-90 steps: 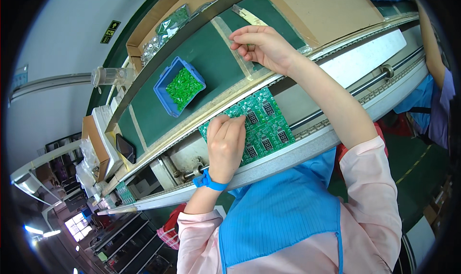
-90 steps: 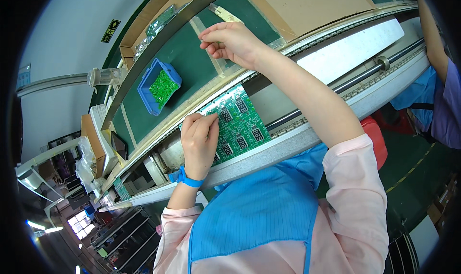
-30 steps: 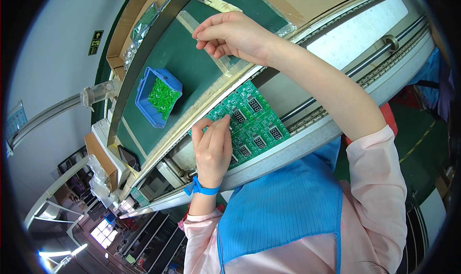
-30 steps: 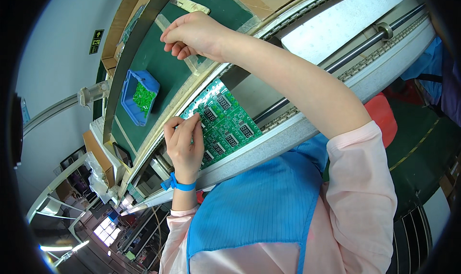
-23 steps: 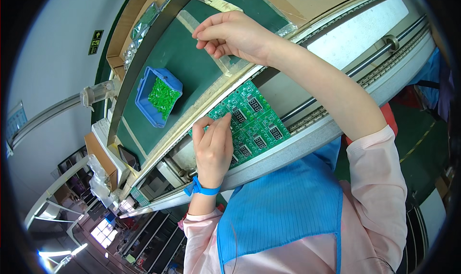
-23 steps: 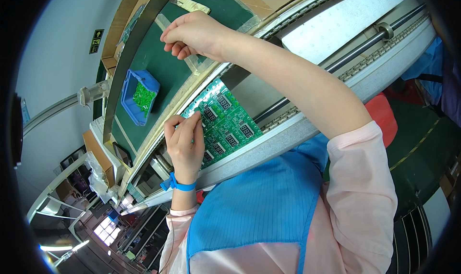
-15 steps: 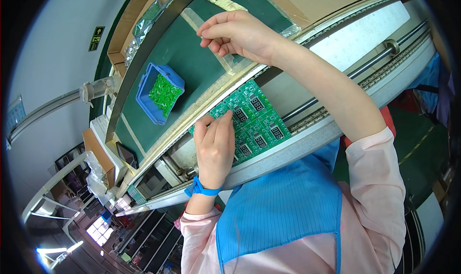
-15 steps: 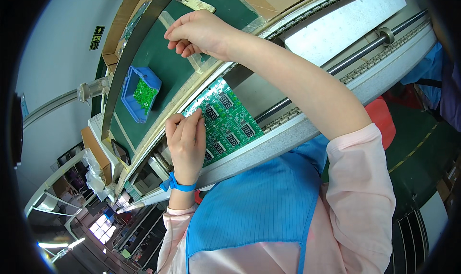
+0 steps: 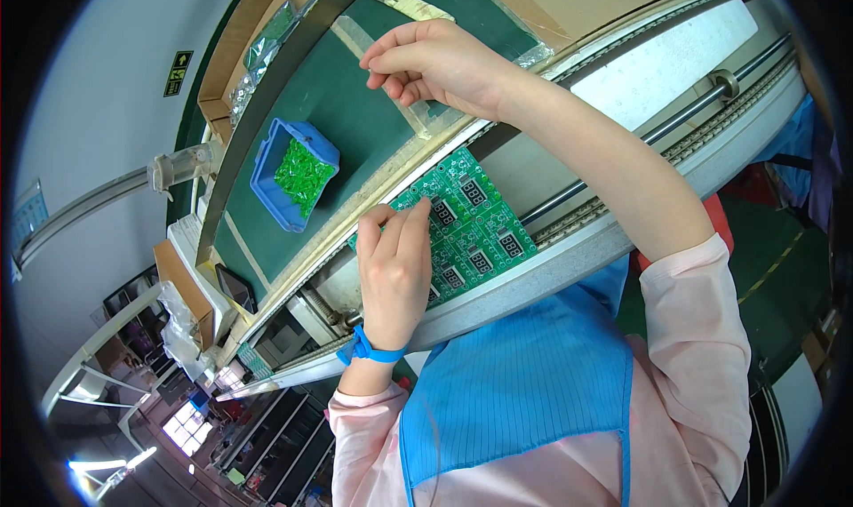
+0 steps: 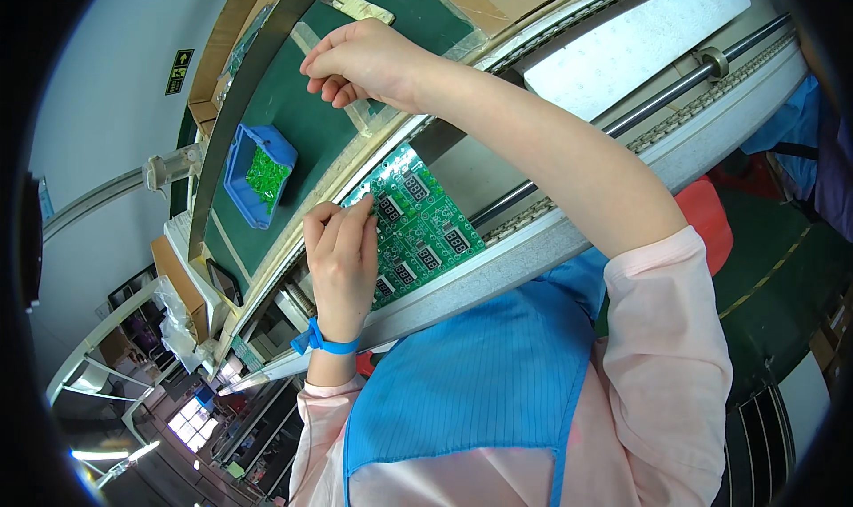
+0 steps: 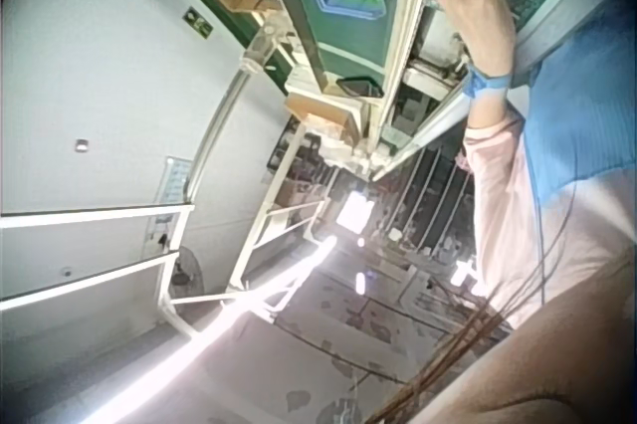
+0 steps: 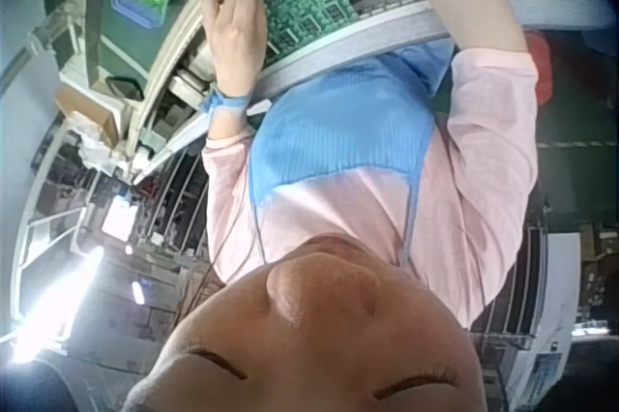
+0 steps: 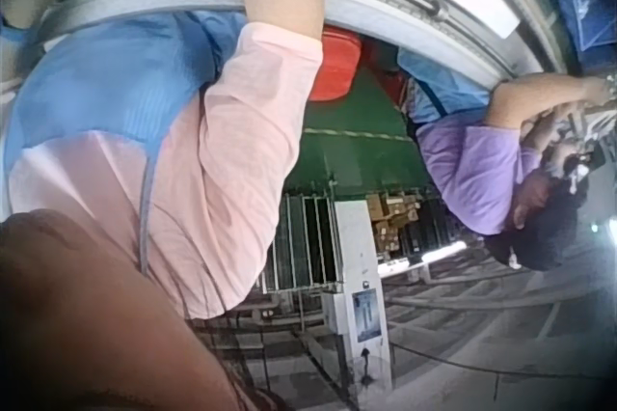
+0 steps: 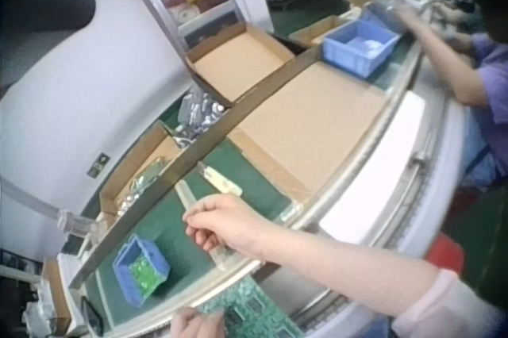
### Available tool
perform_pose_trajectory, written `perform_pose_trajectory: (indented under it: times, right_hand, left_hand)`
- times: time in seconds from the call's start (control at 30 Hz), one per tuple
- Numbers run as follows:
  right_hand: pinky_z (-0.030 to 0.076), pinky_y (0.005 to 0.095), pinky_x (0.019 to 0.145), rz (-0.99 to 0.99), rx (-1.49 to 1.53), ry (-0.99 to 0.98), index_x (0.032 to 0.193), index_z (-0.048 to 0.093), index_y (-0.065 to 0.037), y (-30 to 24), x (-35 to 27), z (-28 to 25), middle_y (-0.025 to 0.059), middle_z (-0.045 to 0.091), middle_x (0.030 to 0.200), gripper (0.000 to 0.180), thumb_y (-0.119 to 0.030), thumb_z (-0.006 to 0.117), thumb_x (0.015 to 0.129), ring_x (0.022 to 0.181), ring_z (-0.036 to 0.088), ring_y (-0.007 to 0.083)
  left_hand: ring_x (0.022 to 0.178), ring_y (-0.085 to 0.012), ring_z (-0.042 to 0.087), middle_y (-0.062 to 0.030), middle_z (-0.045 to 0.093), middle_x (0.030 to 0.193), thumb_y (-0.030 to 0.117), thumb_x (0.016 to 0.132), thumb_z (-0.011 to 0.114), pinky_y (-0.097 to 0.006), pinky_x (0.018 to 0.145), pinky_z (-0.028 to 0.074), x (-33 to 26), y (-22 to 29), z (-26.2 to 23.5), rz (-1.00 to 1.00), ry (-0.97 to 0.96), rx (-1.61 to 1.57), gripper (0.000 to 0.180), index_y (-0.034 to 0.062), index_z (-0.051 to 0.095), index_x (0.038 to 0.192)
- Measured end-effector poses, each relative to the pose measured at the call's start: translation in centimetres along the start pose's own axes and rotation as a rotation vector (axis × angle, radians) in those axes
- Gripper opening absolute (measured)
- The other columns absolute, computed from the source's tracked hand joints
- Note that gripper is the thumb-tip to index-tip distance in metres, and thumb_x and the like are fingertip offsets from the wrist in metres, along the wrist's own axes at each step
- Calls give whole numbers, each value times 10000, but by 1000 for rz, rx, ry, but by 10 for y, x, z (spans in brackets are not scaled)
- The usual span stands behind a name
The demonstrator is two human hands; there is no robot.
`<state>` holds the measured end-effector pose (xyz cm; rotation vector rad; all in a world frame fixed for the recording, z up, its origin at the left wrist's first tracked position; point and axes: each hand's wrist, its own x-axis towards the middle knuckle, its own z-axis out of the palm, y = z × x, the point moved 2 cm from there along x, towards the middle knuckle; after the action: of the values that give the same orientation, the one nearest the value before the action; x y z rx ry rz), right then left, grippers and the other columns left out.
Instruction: The person inserts small green electronic components into a green circuit board on a workbench. They repeatedly pick components from a blue bin and place them into designated slots on the board, working methodically across the surface.
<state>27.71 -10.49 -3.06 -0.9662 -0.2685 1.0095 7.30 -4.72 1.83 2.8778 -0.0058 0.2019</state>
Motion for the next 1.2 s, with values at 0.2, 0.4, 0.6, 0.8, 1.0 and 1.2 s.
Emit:
perform_pose_trajectory:
  times: [0.2, 0.4, 0.6, 0.8, 1.0, 1.2]
  right_hand:
    - [517, 217, 669, -11, 15, -3, 1096, 629, 23, 1, 0, -2, 81, 656, 920, 211, -124, 607, 946, 734, 604, 77]
    - [517, 211, 650, -5, 14, -3, 1101, 628, 24, 0, 1, -3, 86, 663, 930, 210, -120, 611, 949, 717, 607, 71]
    - [519, 213, 647, -9, 22, -12, 1107, 626, 24, 2, 2, -4, 99, 676, 946, 208, -116, 613, 953, 713, 605, 72]
    - [521, 208, 663, -10, 16, -7, 1135, 613, 16, -3, 0, -4, 116, 683, 985, 221, -123, 606, 964, 733, 605, 77]
    - [491, 195, 647, -54, 48, -43, 1091, 658, 26, -9, -8, -5, 55, 652, 910, 208, -110, 639, 935, 738, 583, 73]
    - [506, 192, 628, 12, -8, -127, 1074, 645, 17, -21, -46, 35, 121, 678, 992, 184, -79, 649, 917, 708, 591, 70]
  left_hand:
    - [874, -300, 558, -128, 643, 860, -45, 747, 731, -383, 777, 474, 0, -6, -1, -30, -14, -63, 354, -32, 664, 1095]
    - [881, -267, 558, -69, 680, 855, -32, 758, 749, -375, 799, 471, -2, -7, -5, -121, 26, -97, 372, 10, 681, 1121]
    - [874, -273, 577, -73, 653, 797, -65, 754, 705, -386, 778, 466, -10, -12, -4, -22, 88, -116, 372, 11, 682, 1118]
    - [901, -283, 581, -90, 671, 887, -100, 763, 661, -382, 794, 475, -13, -17, -12, -11, 159, -137, 363, 17, 683, 1106]
    - [964, -324, 568, -108, 674, 965, -45, 803, 654, -420, 859, 470, 4, -60, -46, -78, 357, 71, 262, 38, 695, 1048]
    - [1002, -323, 568, -70, 702, 974, 102, 827, 688, -423, 870, 469, 11, -119, -42, -246, 253, 240, 180, 62, 736, 995]
